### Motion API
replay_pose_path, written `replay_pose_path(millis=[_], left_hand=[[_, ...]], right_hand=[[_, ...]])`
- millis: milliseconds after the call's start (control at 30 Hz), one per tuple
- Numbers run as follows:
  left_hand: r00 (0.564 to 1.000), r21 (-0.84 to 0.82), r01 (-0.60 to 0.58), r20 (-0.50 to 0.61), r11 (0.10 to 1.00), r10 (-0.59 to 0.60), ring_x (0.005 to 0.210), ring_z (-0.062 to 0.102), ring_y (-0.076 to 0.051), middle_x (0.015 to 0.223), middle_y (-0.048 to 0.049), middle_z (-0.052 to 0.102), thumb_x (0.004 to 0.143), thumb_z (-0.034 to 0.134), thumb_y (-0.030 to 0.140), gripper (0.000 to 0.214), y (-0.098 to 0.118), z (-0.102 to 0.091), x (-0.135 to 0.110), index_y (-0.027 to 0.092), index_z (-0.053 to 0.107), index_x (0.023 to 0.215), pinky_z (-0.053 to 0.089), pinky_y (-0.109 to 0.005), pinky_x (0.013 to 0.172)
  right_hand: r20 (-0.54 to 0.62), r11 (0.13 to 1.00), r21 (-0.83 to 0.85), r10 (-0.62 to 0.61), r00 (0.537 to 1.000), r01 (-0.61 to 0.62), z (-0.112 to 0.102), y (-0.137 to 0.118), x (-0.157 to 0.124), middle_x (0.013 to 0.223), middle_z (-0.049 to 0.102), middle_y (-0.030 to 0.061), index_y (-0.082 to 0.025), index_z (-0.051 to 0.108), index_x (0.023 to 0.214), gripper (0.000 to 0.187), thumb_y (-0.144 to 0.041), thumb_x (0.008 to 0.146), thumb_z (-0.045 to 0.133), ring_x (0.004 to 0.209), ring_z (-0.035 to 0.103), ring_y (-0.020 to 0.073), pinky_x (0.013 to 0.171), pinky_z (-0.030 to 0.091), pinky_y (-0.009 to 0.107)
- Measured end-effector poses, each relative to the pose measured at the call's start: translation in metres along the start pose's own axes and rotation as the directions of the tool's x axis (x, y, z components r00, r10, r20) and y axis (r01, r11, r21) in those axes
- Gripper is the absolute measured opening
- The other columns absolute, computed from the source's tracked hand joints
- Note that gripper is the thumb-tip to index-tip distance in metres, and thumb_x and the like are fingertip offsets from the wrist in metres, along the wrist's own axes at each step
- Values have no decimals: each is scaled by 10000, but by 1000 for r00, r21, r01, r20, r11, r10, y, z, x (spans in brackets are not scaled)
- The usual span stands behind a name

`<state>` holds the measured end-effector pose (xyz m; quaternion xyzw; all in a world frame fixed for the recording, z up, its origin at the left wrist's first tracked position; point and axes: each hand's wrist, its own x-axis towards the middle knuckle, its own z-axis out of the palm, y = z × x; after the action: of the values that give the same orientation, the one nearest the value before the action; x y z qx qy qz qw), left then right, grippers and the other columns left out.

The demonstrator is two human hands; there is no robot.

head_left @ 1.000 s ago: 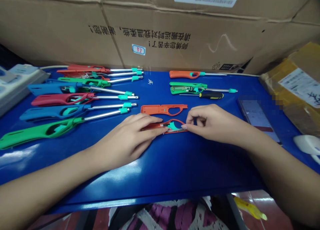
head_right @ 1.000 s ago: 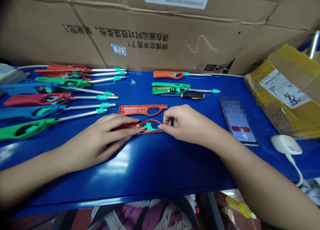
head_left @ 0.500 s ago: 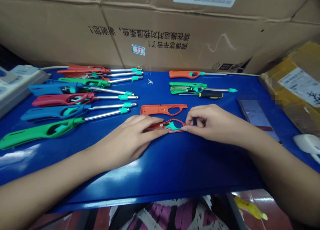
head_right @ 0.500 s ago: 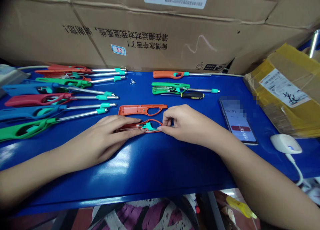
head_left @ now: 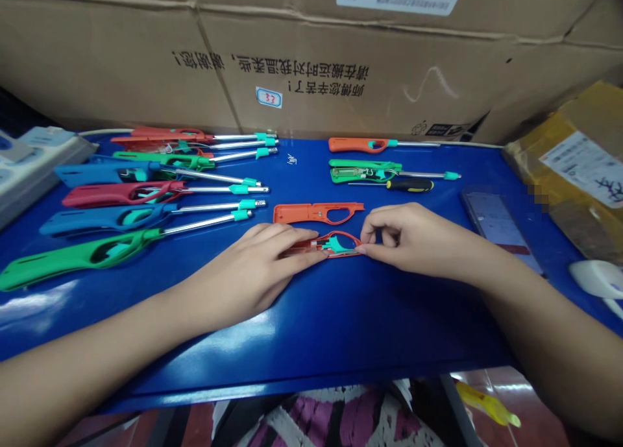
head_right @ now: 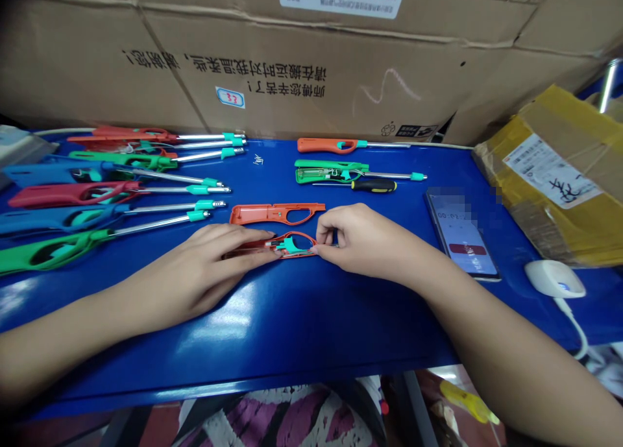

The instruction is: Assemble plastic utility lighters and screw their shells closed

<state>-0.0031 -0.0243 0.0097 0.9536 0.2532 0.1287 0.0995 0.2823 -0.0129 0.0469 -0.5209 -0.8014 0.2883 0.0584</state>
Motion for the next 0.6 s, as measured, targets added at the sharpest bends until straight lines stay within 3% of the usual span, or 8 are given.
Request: replay_pose_path(millis=[367,500,600], left_hand=[[998,-26,-13,-58,1000,11,1214,580,-261,1402,-89,595,1022,502,175,401,-2,-4,0,287,591,1396,469,-422,984],[989,-71,14,-145,997,-24,984,636,-214,1128,-67,698,982,597,209,248,-5,-15,1,226,689,1211,490,-369,848],[988,-76,26,-147,997,-37,899,641,-201,980,-51,715,976,616,231,166,-10,-19,1,193,730,1091,500,-357,812]], right_hand=[[-17,1000,-21,-18,1000,18,2,-1,-3,613,559,-33,-202,687,787,129,-286,879,654,559,484,110,571,360,270],[-25,999,-29,-38,999,37,1,1,-3,630,577,-30,-195,693,777,135,-277,882,666,561,482,105,566,359,265],[-46,997,-37,-71,996,69,-1,4,-2,672,619,-22,-188,708,768,145,-276,881,689,583,506,100,574,366,259]])
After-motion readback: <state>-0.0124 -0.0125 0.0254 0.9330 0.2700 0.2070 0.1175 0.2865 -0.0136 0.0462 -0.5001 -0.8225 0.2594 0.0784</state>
